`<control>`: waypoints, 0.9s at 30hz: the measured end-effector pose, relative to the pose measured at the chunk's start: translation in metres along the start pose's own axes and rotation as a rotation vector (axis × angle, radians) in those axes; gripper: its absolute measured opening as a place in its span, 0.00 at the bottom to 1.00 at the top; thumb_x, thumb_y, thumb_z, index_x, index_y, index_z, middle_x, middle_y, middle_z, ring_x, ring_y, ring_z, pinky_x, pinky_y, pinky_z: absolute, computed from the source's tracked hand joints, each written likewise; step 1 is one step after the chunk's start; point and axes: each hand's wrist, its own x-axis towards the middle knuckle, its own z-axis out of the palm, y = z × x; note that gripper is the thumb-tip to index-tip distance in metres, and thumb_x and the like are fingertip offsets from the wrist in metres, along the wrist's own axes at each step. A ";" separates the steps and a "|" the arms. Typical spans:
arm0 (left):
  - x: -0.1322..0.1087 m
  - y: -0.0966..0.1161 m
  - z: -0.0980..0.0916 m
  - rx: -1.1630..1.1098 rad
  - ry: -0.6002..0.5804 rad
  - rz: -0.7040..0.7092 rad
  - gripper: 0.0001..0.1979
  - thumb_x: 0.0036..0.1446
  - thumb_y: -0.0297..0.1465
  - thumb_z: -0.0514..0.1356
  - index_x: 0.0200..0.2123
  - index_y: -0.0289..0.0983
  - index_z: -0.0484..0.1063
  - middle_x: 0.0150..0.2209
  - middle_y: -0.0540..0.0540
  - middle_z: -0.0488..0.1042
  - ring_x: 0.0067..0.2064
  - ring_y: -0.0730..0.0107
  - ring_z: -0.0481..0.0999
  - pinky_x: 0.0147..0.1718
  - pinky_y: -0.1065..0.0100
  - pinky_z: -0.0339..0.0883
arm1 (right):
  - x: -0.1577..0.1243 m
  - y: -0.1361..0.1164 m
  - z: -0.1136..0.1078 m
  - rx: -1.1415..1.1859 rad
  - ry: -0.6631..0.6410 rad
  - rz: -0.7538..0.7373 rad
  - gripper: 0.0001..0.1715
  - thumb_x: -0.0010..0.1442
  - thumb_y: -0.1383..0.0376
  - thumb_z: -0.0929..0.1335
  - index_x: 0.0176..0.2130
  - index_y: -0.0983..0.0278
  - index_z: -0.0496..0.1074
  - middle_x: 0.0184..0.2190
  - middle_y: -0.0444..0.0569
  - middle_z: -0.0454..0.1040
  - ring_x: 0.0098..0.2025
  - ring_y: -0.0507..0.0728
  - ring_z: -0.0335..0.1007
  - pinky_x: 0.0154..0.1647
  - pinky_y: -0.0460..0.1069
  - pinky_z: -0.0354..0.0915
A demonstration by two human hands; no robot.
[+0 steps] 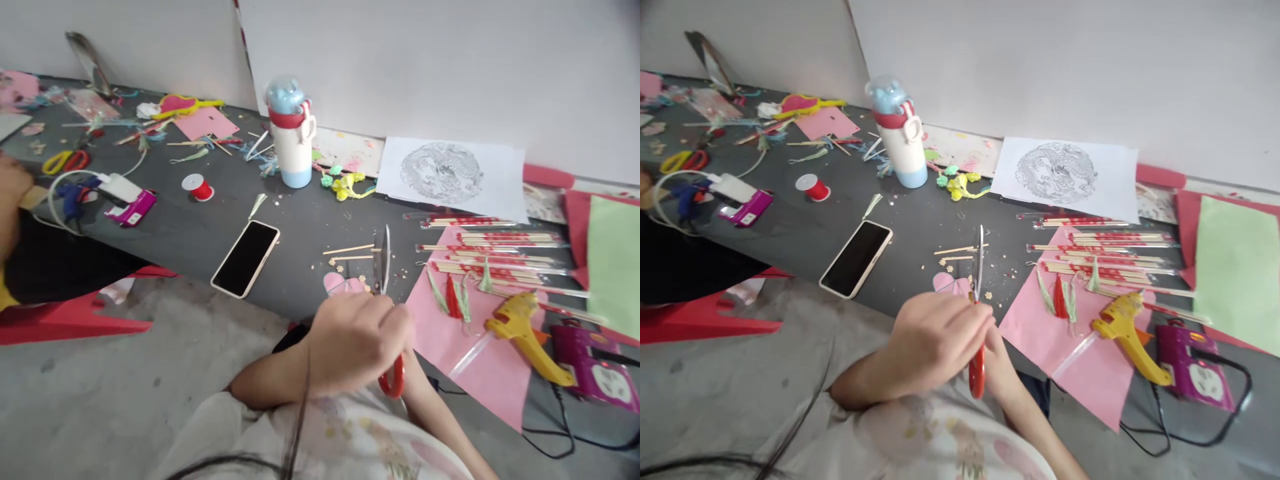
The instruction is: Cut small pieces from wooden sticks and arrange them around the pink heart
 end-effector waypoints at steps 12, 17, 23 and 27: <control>-0.071 -0.035 -0.016 0.140 0.026 -0.453 0.16 0.70 0.35 0.51 0.56 0.36 0.63 0.34 0.50 0.75 0.33 0.73 0.75 0.33 0.71 0.66 | -0.033 0.031 0.045 0.391 -0.353 0.144 0.16 0.65 0.51 0.66 0.38 0.59 0.61 0.22 0.35 0.59 0.16 0.46 0.54 0.17 0.45 0.55; -0.083 -0.042 -0.019 0.143 -0.056 -0.469 0.15 0.70 0.37 0.51 0.55 0.39 0.65 0.37 0.48 0.74 0.38 0.70 0.76 0.36 0.70 0.66 | -0.049 0.035 0.058 0.389 -0.355 0.187 0.16 0.64 0.51 0.68 0.39 0.58 0.60 0.23 0.35 0.58 0.16 0.46 0.54 0.17 0.44 0.56; -0.090 -0.038 -0.015 0.116 -0.085 -0.364 0.09 0.69 0.29 0.52 0.48 0.39 0.70 0.40 0.49 0.75 0.41 0.71 0.75 0.38 0.70 0.65 | -0.063 0.047 0.059 0.339 -0.367 0.232 0.19 0.62 0.51 0.69 0.37 0.59 0.59 0.23 0.34 0.55 0.18 0.45 0.49 0.18 0.44 0.48; -0.096 -0.032 -0.012 0.065 -0.084 -0.297 0.07 0.68 0.29 0.53 0.43 0.37 0.71 0.38 0.49 0.75 0.38 0.72 0.75 0.36 0.71 0.64 | -0.071 0.056 0.056 0.271 -0.324 0.155 0.15 0.63 0.54 0.70 0.39 0.59 0.61 0.27 0.38 0.59 0.23 0.47 0.53 0.21 0.45 0.52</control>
